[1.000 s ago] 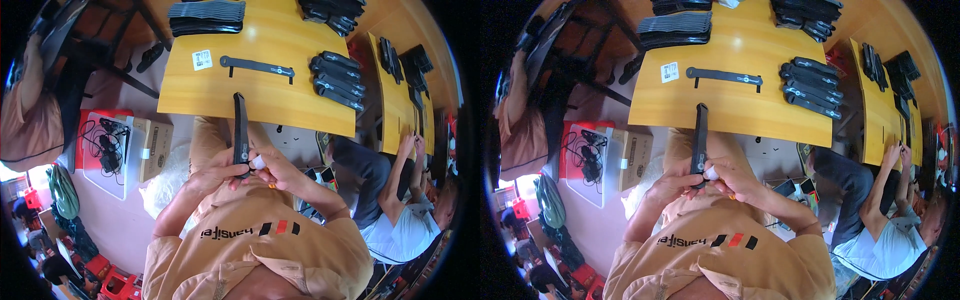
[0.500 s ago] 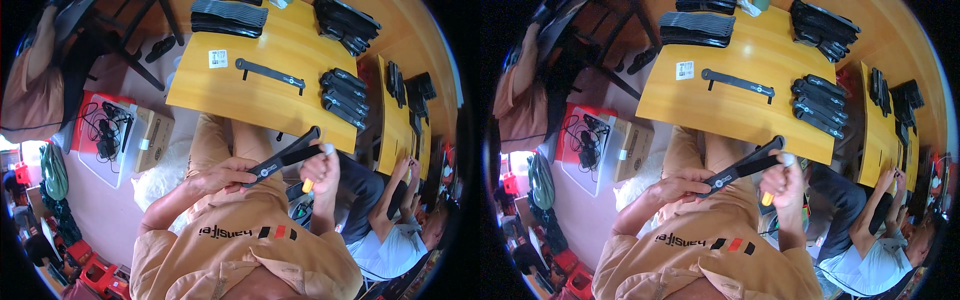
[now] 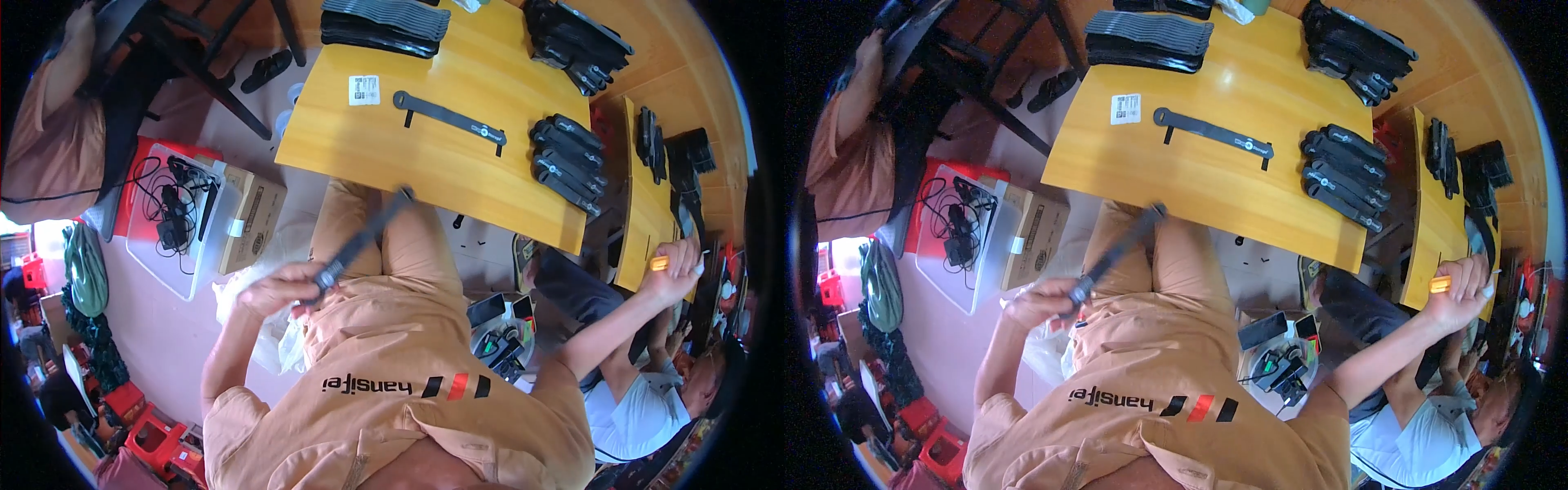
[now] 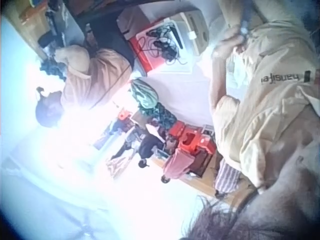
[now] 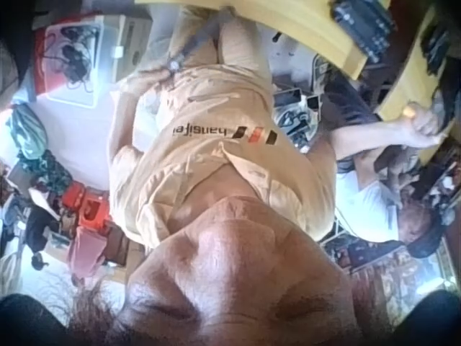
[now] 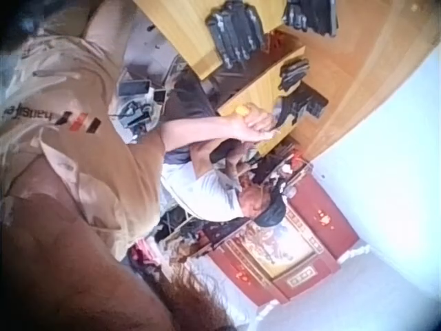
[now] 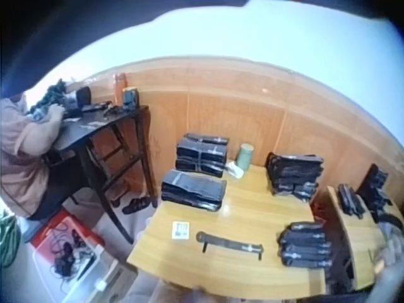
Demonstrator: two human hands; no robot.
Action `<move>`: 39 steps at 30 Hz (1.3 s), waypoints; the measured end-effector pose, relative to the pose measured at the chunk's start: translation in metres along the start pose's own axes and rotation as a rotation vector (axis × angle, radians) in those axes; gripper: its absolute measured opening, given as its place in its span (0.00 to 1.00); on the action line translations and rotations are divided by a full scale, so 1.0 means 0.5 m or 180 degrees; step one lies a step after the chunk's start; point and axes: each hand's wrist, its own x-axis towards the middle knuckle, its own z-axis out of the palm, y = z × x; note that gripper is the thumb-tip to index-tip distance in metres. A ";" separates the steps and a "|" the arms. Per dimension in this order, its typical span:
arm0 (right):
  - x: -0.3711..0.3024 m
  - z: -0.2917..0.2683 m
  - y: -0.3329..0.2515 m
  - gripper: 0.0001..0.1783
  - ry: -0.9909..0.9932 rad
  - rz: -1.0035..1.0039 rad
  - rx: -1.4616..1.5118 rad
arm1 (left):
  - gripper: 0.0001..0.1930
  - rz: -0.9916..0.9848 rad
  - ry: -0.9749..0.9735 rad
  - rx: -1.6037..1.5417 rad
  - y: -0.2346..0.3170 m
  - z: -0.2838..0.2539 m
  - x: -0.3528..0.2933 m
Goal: Assembling and inspecting fabric straps and radiator-like components on a workbench in a factory setting.
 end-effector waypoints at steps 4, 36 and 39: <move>-0.038 0.000 0.009 0.11 -0.0258 0.0270 -0.0798 | 0.16 0.1129 0.0573 -0.0610 0.043 -0.020 0.034; -0.117 0.082 0.248 0.07 -0.0608 -0.0261 -0.5266 | 0.14 0.2026 0.3913 0.1525 0.111 -0.044 0.222; -0.120 0.087 0.272 0.08 -0.0993 -0.0185 -0.4893 | 0.13 0.2710 0.3640 0.1662 0.118 0.030 0.211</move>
